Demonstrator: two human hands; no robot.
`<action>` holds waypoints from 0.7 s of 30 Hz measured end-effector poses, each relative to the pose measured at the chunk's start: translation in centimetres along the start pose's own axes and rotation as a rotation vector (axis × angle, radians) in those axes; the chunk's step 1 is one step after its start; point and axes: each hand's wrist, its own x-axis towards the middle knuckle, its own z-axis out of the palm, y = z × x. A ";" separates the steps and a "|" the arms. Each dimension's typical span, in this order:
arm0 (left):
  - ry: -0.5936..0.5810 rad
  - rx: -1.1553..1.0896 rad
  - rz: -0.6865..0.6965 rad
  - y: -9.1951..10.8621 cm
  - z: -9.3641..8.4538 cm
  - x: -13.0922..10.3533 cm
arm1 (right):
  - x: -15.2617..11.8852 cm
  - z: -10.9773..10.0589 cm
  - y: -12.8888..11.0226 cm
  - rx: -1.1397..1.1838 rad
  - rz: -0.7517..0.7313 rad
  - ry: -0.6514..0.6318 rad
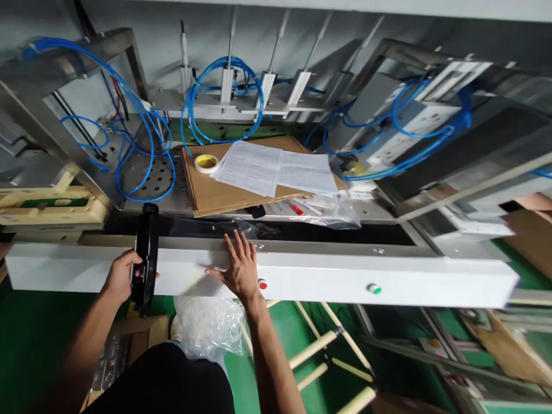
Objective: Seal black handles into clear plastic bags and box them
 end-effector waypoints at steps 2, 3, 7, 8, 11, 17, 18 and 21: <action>-0.010 0.042 -0.004 -0.2 -0.2 -0.9 | 0.0 -0.2 0.1 0.008 -0.005 0.069; -0.010 0.051 0.002 -0.3 -0.3 -1.2 | 0.1 -0.5 0.0 0.019 -0.007 0.110; -0.048 0.064 0.053 -1.3 -1.3 -2.3 | 0.2 -2.2 -2.8 0.205 0.021 0.257; -0.046 0.043 0.070 -1.8 -1.5 -2.5 | 0.4 -2.7 -4.1 0.302 0.013 0.253; -0.125 -0.170 -0.001 -3.4 -2.2 -2.8 | 1.3 -4.1 -8.7 0.571 -0.152 0.160; -0.790 -0.614 -0.144 -4.5 -4.5 -2.9 | 6.0 -6.4 -15.6 0.405 -0.660 0.132; -0.841 -0.643 -0.141 -4.5 -4.9 -3.0 | 6.9 -6.6 -16.4 0.323 -0.743 0.130; -0.868 -0.601 -0.218 -5.2 -6.2 -3.7 | 9.6 -6.6 -18.6 0.168 -1.015 0.120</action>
